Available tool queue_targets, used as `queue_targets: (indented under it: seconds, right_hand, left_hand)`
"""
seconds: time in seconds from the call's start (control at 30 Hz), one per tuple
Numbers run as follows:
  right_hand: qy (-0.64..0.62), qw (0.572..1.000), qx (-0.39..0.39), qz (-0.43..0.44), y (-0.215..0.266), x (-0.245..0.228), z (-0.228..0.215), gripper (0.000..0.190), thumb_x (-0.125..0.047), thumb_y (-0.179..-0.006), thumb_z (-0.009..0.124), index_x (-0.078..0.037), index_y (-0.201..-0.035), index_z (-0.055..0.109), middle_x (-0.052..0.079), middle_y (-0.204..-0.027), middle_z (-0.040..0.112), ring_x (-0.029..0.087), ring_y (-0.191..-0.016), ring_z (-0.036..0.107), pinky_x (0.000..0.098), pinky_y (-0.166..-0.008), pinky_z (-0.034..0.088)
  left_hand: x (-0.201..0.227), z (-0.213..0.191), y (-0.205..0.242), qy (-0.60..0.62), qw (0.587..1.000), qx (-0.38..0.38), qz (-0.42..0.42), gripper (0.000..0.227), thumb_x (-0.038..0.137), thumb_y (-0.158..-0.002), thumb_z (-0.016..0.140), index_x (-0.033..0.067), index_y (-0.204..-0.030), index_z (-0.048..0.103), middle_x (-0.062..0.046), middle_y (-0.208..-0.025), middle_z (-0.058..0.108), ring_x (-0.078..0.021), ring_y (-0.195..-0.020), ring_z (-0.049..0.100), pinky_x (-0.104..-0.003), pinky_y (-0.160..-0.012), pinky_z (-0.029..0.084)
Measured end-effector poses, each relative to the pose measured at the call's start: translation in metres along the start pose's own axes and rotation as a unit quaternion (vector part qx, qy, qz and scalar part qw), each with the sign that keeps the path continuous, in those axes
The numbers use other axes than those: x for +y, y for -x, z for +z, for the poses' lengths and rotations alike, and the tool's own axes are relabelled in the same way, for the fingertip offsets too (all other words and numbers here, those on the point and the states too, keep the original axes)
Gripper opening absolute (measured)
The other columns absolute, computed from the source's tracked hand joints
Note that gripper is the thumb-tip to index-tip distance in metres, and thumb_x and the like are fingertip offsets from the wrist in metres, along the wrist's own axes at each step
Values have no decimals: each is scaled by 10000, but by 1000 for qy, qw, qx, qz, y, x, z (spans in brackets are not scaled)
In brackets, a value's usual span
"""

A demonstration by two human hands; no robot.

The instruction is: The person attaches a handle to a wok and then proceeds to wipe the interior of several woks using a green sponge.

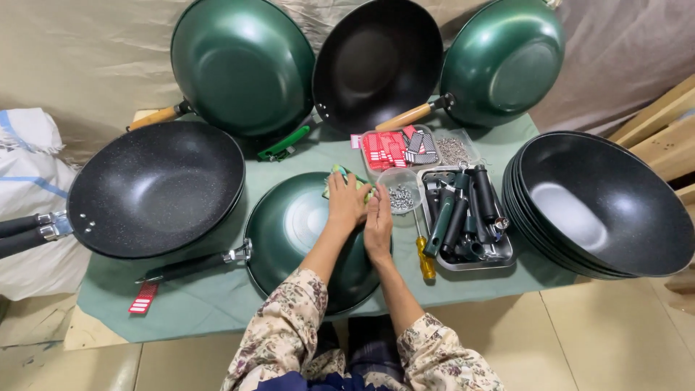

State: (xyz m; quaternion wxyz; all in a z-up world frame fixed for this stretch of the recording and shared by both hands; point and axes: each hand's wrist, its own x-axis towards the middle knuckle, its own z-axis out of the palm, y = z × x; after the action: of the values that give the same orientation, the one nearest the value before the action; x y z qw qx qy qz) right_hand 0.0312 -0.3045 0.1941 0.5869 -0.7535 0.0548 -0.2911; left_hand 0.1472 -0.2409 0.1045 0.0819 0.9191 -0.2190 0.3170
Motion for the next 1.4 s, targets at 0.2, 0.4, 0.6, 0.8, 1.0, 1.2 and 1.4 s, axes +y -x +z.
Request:
queue_targets:
  seconds: [0.2,0.4,0.6,0.8,1.0,1.2,1.4]
  right_hand:
    - [16,1000,16,-12,0,17,-1,486,-400,-1113,357,-163,-1513,498,262,-1610,316,449,-1476,316,534,-1229,241]
    - [15,1000,-10,-9,0,3,-3,479,-417,-1114,361,-176,-1488,540,266,-1605,320,446,-1481,310,531,-1217,247]
    - [60,996,-59,-21,1,-4,-1,390,-348,-1102,460,-143,-1378,644,301,-1502,456,481,-1388,437,549,-1176,322]
    - [154,986,-44,-42,-6,28,8,333,-388,-1071,536,-220,-1302,706,156,-1316,639,357,-1283,585,483,-1135,377]
    - [200,978,-56,-13,-4,20,8,329,-441,-1063,536,-278,-1300,696,85,-1297,623,337,-1254,566,514,-1090,402]
    - [281,956,-80,-19,-3,51,12,267,-457,-995,613,-394,-1241,698,-49,-1321,590,233,-1301,517,478,-1088,400]
    - [284,954,-94,-26,-4,37,8,280,-373,-987,629,-349,-1257,697,5,-1324,592,270,-1302,524,502,-1090,406]
  left_hand:
    - [27,-38,29,-11,1000,-1,-4,291,452,-959,505,311,-1182,628,-227,-1391,566,-587,-1334,419,-656,-1093,310]
    - [19,-147,73,26,993,-86,-76,531,564,-936,515,393,-1439,518,-193,-1538,456,-545,-1415,342,-628,-1118,263]
    - [-43,-163,89,-24,983,-82,-162,537,613,-956,473,416,-1453,514,-144,-1581,427,-504,-1451,324,-619,-1144,264]
    - [-79,-110,74,-56,977,-37,-203,539,602,-991,465,406,-1493,474,-161,-1539,450,-517,-1402,370,-624,-1109,290]
    - [-47,-154,88,-35,988,-14,-152,523,537,-982,484,354,-1470,523,-197,-1550,442,-556,-1411,349,-660,-1121,268]
    - [27,-203,129,4,995,5,-96,516,521,-967,479,374,-1460,522,-161,-1582,413,-517,-1445,324,-644,-1147,241]
    - [28,-201,134,17,993,20,-112,503,574,-954,507,432,-1435,543,-98,-1565,449,-458,-1442,367,-602,-1143,278]
